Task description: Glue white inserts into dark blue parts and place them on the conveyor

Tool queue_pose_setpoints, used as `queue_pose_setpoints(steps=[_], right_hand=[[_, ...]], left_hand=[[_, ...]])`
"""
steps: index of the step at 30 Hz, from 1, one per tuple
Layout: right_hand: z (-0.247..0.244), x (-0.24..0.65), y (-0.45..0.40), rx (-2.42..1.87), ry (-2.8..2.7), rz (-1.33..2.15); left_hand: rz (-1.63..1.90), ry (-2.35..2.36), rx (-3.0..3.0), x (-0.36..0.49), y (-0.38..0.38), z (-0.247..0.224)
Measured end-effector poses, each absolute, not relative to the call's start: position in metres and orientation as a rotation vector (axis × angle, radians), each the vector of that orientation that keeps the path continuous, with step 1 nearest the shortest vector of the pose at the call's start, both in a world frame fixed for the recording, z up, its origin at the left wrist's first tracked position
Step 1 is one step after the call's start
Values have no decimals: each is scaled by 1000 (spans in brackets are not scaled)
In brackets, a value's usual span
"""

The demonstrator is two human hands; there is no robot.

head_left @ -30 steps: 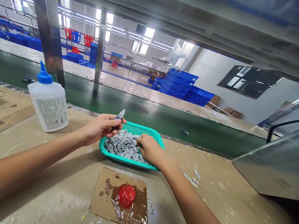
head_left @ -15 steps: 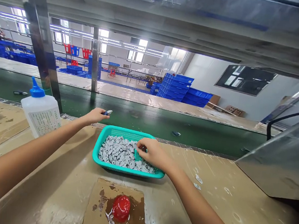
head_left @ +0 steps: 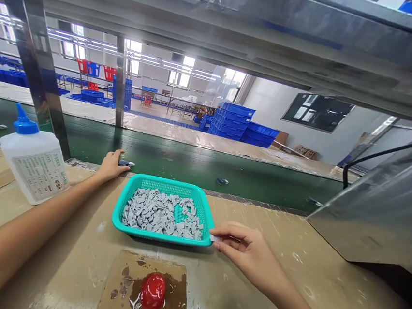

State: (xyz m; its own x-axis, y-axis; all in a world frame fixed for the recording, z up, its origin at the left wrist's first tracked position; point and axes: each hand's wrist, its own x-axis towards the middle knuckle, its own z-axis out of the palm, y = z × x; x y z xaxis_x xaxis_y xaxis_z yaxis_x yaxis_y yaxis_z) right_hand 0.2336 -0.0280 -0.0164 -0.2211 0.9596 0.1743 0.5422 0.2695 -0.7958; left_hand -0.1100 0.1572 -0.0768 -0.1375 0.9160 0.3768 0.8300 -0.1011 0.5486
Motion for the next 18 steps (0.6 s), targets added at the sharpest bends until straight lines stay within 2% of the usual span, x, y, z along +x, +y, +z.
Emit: queue_pose_setpoints(steps=[8,15,18], right_hand=[[-22,237,-28,-1419,-1830,429],[-24,237,-34,-1418,-1938,254],[-28,236,-36,-1384,-1855,397]], left_hand=[[1120,2071,1988,-93,155,-55],[717,1599,2470,25,178,-14],[475,1357,2619,86,177,-9]])
